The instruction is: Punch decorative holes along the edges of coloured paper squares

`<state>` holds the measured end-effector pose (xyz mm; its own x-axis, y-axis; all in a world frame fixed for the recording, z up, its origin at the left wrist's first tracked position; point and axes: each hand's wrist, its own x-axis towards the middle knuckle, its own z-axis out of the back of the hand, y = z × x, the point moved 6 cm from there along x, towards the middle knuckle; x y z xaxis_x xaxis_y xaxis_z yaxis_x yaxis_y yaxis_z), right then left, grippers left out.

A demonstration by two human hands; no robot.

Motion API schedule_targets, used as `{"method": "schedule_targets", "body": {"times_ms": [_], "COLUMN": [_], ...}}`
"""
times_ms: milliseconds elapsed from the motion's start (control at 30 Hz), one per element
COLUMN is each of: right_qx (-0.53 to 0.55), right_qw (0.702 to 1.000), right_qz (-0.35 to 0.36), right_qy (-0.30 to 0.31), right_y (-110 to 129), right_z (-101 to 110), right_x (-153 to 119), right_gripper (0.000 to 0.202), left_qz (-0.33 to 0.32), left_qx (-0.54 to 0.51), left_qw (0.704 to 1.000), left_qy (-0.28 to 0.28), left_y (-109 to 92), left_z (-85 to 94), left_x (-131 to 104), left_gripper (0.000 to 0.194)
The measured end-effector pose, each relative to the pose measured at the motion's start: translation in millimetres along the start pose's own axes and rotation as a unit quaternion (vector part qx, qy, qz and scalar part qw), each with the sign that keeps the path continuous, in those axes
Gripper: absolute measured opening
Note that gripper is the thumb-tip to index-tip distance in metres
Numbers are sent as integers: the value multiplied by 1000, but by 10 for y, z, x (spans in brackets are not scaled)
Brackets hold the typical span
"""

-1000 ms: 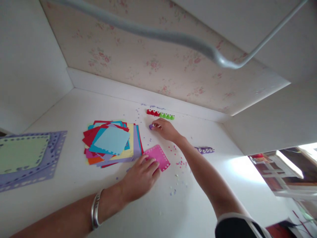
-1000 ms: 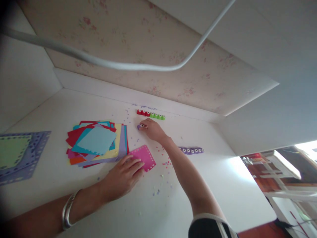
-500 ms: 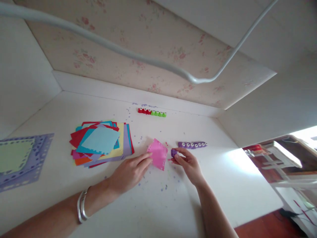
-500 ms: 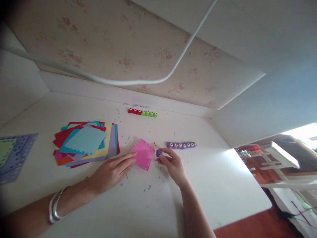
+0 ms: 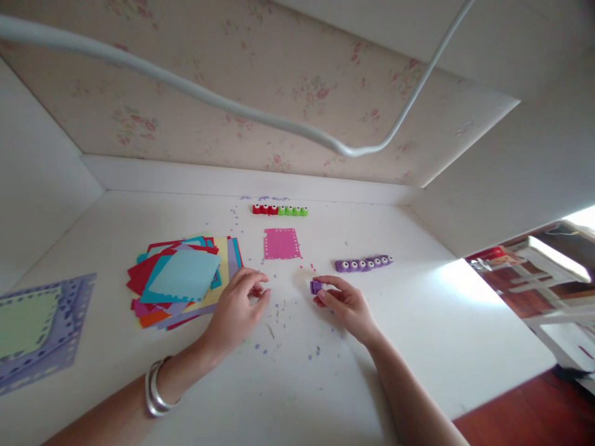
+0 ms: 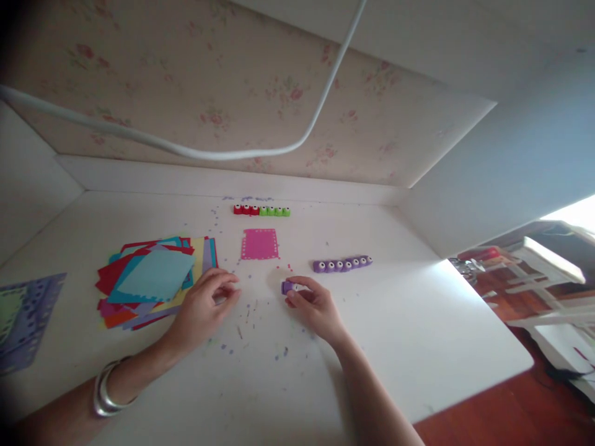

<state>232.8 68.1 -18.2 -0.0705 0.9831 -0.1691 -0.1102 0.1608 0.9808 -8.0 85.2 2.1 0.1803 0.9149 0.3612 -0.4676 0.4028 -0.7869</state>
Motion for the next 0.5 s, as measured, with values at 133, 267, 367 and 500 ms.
{"method": "schedule_targets", "body": {"times_ms": [133, 267, 367, 500], "right_qx": [1, 2, -18, -57], "right_qw": [999, 998, 998, 997], "right_qz": [-6, -9, 3, 17], "right_qy": [-46, -67, -59, -48], "right_y": [-60, -85, -87, -98], "right_z": [47, 38, -4, -17], "right_x": [73, 108, 100, 78], "right_gripper": [39, 41, 39, 35], "left_qz": [-49, 54, 98, 84], "left_qx": [159, 331, 363, 289], "left_qw": [985, 941, 926, 950], "left_qy": [44, 42, 45, 78], "left_y": [-198, -69, 45, 116], "left_z": [-44, -200, -394, -602], "left_x": [236, 674, 894, 1014], "left_gripper": [25, 42, 52, 52]}}
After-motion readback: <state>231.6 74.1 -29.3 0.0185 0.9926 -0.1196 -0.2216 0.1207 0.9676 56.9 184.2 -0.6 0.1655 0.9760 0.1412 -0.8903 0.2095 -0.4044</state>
